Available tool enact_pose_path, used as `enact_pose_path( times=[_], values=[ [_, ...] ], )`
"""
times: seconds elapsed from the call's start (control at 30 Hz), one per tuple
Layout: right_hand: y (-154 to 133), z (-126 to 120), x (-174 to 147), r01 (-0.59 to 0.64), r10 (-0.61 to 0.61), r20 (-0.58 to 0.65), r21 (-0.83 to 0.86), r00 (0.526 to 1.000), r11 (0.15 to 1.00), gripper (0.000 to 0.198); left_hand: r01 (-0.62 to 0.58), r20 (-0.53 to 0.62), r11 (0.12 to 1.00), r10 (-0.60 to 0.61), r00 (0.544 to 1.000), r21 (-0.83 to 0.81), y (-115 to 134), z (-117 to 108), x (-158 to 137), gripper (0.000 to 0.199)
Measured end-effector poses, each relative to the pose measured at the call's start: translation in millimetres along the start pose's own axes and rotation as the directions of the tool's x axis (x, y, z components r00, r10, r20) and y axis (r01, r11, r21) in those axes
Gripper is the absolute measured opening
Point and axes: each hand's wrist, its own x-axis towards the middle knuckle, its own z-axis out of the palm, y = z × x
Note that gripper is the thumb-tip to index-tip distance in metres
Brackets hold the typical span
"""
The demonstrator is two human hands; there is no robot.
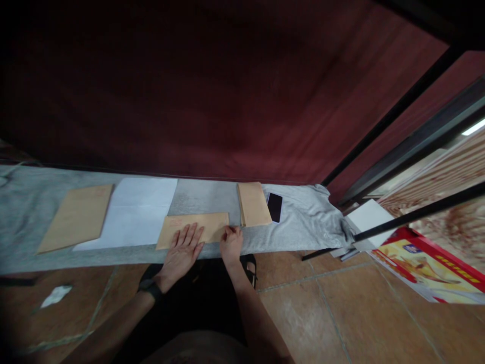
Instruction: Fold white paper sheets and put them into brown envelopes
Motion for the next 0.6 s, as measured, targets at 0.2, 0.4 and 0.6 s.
enact_pose_path(
  times=[0.2, 0.4, 0.6],
  values=[
    [-15.9, 3.0, -7.4, 0.095, -0.094, 0.012, -0.057, 0.995, 0.994, 0.043, -0.016, 0.029, 1.0, 0.016, 0.999, -0.005, -0.1, -1.9, 0.8, 0.056],
    [-58.6, 31.4, -11.4, 0.401, -0.408, 0.173, 0.075, 0.897, 0.913, 0.047, -0.067, 0.086, 0.998, 0.065, 0.994, 0.017, -7.8, 3.3, 0.4, 0.06],
    [-60.9, 42.9, 3.0, 0.368, -0.362, 0.289, 0.032, 0.886, 0.929, 0.052, -0.043, 0.091, 0.999, 0.043, 0.995, 0.002, -8.4, 5.7, -0.3, 0.06]
  ],
)
